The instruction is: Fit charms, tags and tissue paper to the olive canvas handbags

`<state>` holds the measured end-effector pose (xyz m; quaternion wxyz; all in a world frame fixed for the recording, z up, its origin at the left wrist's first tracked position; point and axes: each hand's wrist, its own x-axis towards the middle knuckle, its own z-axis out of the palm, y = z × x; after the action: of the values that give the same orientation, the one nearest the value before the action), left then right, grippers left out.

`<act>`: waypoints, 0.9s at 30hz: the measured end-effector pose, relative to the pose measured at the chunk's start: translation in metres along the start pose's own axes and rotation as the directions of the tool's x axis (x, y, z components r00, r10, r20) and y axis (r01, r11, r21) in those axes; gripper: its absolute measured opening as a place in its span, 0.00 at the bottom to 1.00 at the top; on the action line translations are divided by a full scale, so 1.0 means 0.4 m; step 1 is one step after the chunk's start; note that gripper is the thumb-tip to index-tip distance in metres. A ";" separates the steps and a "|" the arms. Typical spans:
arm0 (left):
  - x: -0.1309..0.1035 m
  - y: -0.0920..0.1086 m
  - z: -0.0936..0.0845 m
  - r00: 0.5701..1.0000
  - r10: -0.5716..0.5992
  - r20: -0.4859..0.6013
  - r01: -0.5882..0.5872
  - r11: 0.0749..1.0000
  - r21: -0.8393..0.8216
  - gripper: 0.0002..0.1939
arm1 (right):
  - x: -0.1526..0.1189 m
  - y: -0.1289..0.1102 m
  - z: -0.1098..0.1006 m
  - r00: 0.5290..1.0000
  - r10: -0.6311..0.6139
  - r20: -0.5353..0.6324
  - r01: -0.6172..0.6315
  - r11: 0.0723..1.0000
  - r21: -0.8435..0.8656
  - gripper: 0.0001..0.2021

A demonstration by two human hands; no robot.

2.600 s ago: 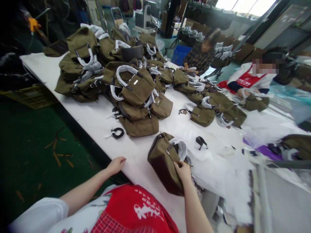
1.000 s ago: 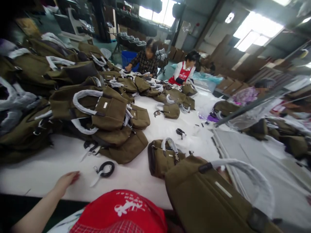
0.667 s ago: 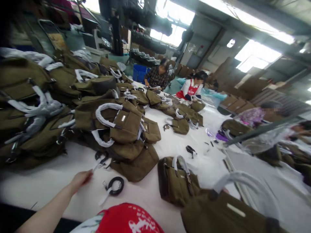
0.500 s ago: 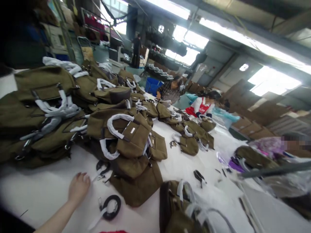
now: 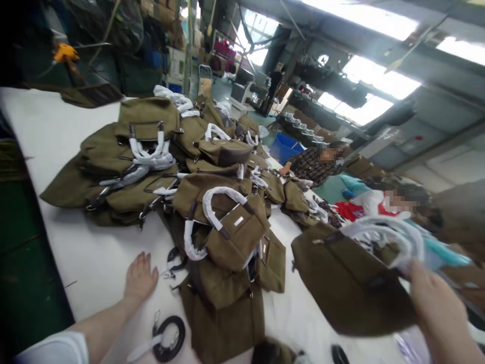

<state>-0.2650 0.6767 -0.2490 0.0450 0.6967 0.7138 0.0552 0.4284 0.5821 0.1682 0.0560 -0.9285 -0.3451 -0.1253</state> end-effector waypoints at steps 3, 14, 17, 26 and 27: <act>0.002 -0.003 0.005 1.000 -0.011 0.008 0.011 1.000 0.020 0.34 | -0.027 -0.340 0.028 0.988 -0.152 0.015 0.150 0.984 0.092 0.39; 0.012 -0.007 -0.002 0.999 -0.032 0.012 0.032 0.999 -0.017 0.33 | -0.848 -0.917 0.398 -0.175 -0.971 0.163 0.797 -0.042 0.603 0.27; 0.014 -0.012 0.000 0.999 -0.040 0.037 0.039 0.999 0.007 0.33 | -0.877 -0.922 0.502 -0.099 -0.951 0.291 0.822 0.087 0.564 0.26; 0.017 -0.014 -0.009 0.998 -0.037 0.052 0.037 0.999 0.003 0.33 | -0.582 -0.799 0.522 -0.033 -0.968 0.249 0.808 0.121 0.576 0.22; 0.018 -0.014 -0.010 0.998 -0.036 0.052 0.036 0.999 0.002 0.32 | -0.496 -0.770 0.515 0.107 -0.967 0.231 0.789 0.224 0.572 0.22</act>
<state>-0.2711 0.6835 -0.2459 0.0642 0.6849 0.7250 0.0358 0.1218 0.7296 -0.0786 0.0101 -0.4946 -0.8468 0.1953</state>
